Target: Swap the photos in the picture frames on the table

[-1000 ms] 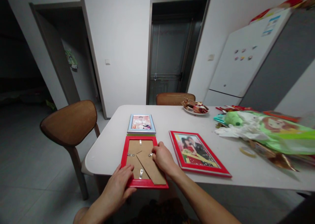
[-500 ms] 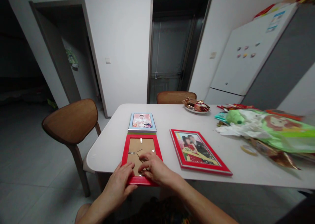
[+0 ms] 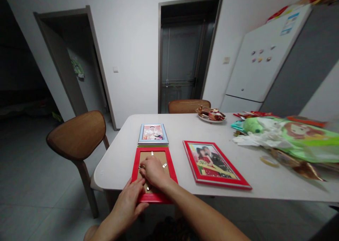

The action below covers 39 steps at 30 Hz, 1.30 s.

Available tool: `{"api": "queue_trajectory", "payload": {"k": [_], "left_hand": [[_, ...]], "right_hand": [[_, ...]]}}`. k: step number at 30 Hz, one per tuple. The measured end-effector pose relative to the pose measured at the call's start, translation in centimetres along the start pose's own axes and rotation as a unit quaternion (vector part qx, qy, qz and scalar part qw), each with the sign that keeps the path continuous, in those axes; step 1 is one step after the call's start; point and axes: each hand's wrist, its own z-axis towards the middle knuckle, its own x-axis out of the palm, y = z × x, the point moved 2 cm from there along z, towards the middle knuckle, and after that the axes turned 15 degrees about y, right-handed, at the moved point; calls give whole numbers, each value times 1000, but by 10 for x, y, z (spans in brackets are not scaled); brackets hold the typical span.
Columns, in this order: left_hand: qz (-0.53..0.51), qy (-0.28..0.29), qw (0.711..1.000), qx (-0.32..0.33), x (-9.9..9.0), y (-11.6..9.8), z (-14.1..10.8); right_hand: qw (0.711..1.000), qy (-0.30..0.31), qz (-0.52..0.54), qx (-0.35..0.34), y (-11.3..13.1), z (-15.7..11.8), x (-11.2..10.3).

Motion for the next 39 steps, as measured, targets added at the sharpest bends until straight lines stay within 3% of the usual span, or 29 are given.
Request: {"api": "queue_trajectory", "payload": {"k": [5,10,17,22,26,30,35,39], "left_hand": [[-11,-6,1000,6,2,2,0],[-22,-4,1000,0,2,3,0],[-22,4,1000,-6,1,2,-2],[-20,6,1000,-6,0,2,-1],[-26,-4,1000,3,1,3,1],[-39,-12,999,1,4,4,2],[-112,-22,993,-3,2,9,2],[-259,-90,962,-13,-5,11,9]], "right_hand": [[998,-11,-32,49,-3,16,6],[989,-41,-65,127,-27,15,0],[993,-20,-65,100,-29,20,-3],[995,-37,-48,78,-25,-8,-11],[996,1,-32,78,-26,-41,-13],[996,8,6,86,-23,-51,-12],[994,-5,39,106,-25,-42,-23],[995,-27,24,97,-19,-41,-39]]}}
